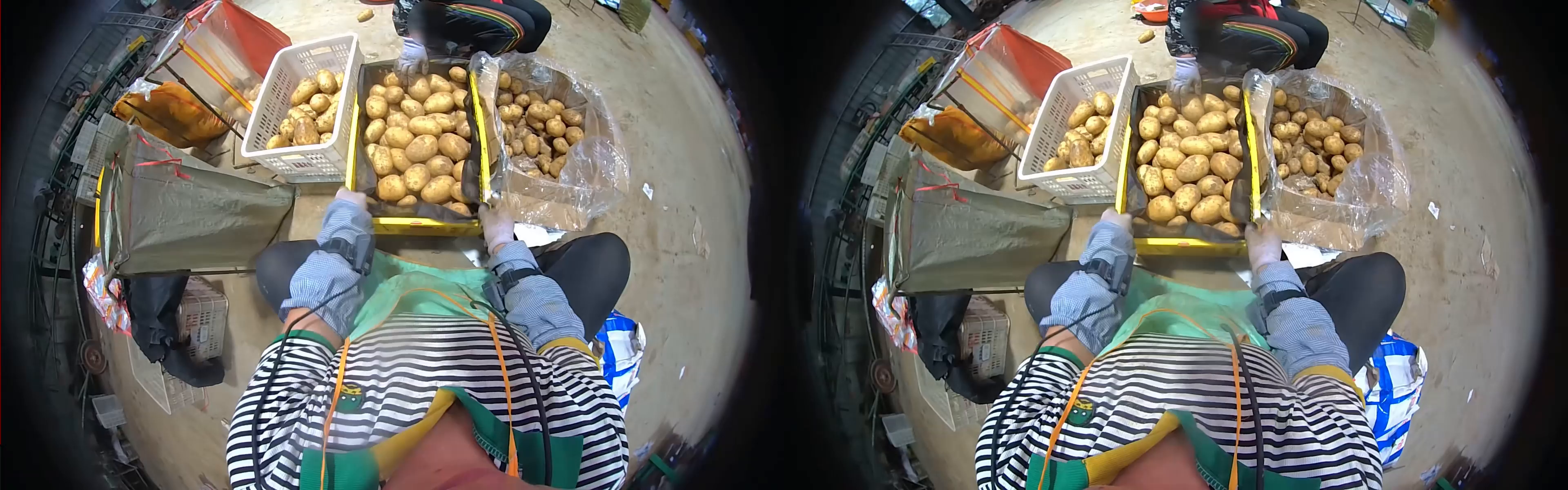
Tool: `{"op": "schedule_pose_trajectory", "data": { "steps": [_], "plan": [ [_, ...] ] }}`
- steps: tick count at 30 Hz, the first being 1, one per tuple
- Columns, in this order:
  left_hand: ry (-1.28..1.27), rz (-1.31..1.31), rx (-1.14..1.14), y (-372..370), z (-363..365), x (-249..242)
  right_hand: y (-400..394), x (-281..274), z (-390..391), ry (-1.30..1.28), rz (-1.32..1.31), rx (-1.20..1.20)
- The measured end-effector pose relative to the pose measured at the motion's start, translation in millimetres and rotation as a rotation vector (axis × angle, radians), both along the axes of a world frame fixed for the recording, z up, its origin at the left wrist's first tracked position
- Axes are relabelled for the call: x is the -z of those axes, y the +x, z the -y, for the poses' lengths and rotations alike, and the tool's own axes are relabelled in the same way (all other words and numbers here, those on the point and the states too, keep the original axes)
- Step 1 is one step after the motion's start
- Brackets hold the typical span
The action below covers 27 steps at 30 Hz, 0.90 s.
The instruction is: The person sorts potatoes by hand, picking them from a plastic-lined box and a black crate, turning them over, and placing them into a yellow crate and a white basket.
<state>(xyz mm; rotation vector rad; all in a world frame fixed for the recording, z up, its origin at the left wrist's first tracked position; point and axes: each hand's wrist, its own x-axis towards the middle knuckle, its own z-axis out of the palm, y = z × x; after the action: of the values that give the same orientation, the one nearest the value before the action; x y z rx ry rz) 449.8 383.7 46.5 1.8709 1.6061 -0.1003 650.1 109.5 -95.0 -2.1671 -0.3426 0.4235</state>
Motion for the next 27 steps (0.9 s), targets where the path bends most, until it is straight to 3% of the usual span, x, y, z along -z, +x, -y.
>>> {"op": "schedule_pose_trajectory", "data": {
  "steps": [1,2,3,4,5,6,7,8,9,10,14,15,18,20,21,23,25,27],
  "plan": [
    [-0.013,0.044,-0.049,14,6,-11,-3,-11,-4,-0.002,-0.007,0.005],
    [0.16,0.087,-0.006,26,-8,34,-8,-44,-12,0.178,-0.011,0.067],
    [0.162,0.098,0.002,37,2,31,-7,-77,-17,0.36,-0.005,0.128],
    [0.266,0.499,0.092,50,24,19,-2,-100,-15,0.481,-0.279,0.137],
    [0.373,0.904,0.188,62,46,0,4,-91,-16,0.678,-0.324,0.183],
    [0.05,0.633,0.238,74,65,-30,7,-99,-17,0.86,-0.575,0.321],
    [0.018,0.897,0.399,85,94,-40,10,-109,-17,1.038,-0.831,0.451],
    [-0.069,0.98,0.558,94,120,-54,24,-90,-15,1.222,-1.031,0.354],
    [-0.116,1.007,0.694,101,142,-68,25,-96,-12,1.338,-1.043,0.176],
    [-0.144,0.995,0.785,108,159,-77,29,-107,-13,1.351,-1.02,0.166],
    [-0.097,0.909,0.915,169,188,-88,56,-174,-16,1.384,-0.285,0.413],
    [-0.065,0.875,0.92,190,190,-89,63,-188,-11,1.398,-0.264,0.398],
    [0.026,0.741,0.912,259,190,-86,64,-213,20,-0.039,0.837,0.108],
    [0.079,0.634,0.931,289,194,-80,77,-236,34,-1.107,1.406,-0.066],
    [0.105,0.591,0.959,303,200,-81,86,-255,32,-1.094,1.424,-0.053],
    [0.144,0.532,1.043,324,223,-82,90,-280,27,-1.31,0.908,-0.511],
    [0.179,0.482,1.126,341,243,-83,187,-158,34,0.536,0.301,-0.161],
    [0.211,0.446,1.178,351,257,-81,229,-122,29,0.546,0.314,-0.137]
  ]
}}
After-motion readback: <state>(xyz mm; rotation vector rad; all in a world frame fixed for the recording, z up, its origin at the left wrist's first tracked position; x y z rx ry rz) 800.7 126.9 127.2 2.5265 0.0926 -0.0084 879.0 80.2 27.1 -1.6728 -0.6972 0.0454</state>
